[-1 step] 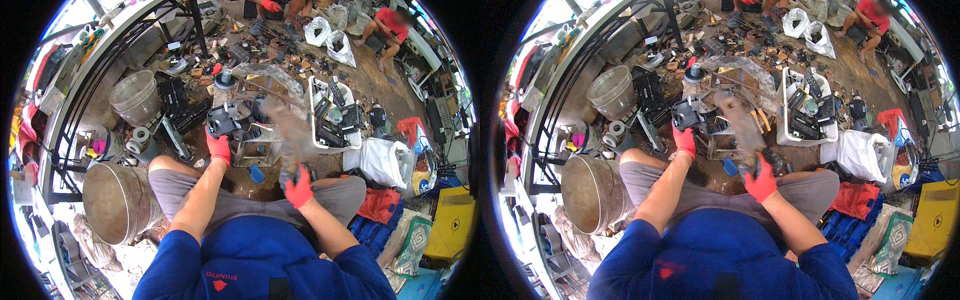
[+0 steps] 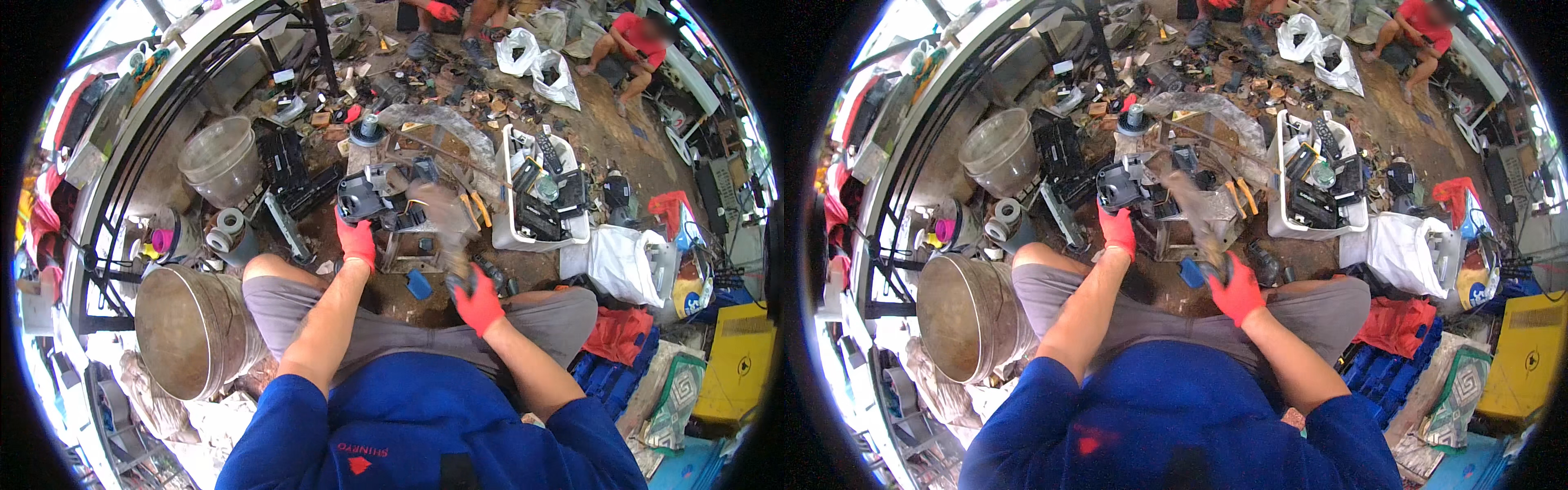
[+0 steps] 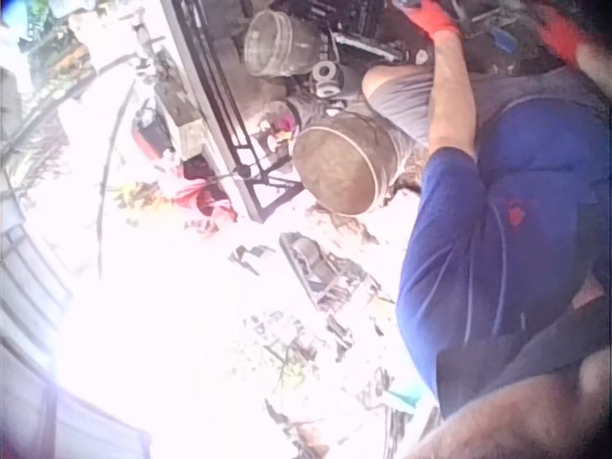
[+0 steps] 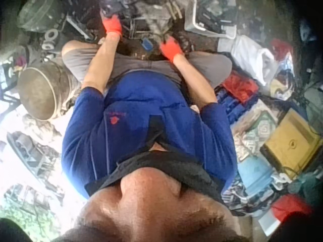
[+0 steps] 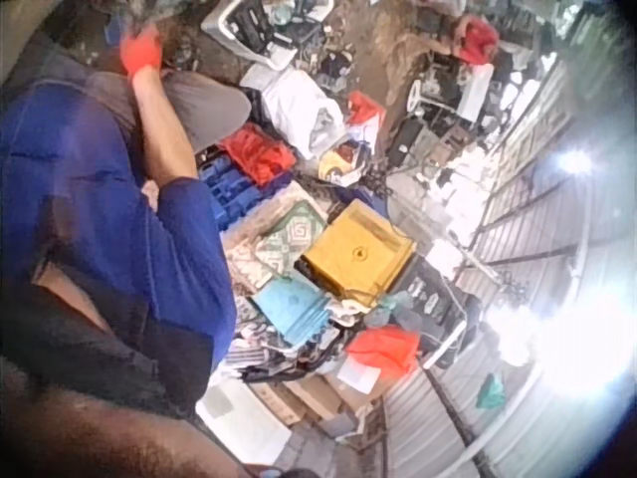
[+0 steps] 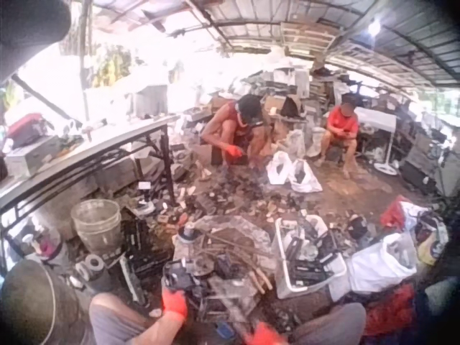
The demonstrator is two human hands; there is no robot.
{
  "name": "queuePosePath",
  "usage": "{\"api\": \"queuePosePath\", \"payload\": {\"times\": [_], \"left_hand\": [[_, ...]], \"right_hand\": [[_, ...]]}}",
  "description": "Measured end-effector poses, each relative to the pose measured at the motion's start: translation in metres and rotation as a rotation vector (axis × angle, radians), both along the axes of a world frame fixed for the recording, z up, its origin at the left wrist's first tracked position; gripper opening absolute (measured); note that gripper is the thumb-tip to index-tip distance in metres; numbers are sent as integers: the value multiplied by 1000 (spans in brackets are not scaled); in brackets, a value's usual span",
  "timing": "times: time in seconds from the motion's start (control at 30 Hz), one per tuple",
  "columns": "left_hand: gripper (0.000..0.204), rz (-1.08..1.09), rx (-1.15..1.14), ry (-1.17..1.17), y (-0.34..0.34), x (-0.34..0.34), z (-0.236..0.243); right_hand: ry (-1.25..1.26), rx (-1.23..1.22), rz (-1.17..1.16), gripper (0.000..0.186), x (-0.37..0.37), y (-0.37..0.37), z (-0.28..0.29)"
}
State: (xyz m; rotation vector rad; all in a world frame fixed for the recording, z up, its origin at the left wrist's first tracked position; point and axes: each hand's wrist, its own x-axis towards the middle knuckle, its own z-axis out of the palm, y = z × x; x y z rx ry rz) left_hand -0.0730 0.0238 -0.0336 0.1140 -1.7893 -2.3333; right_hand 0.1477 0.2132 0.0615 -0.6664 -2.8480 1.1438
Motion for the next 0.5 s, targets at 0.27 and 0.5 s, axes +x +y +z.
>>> {"api": "queuePosePath", "payload": {"times": [0.27, 0.5], "left_hand": [[65, 77, -61, -237, -4, 0, -14], [59, 107, 17, -187, -1, -11, -26]], "right_hand": [[399, -301, -1, 44, -11, 8, 12], [-228, -75, -44, 61, -27, -2, -17]]}}
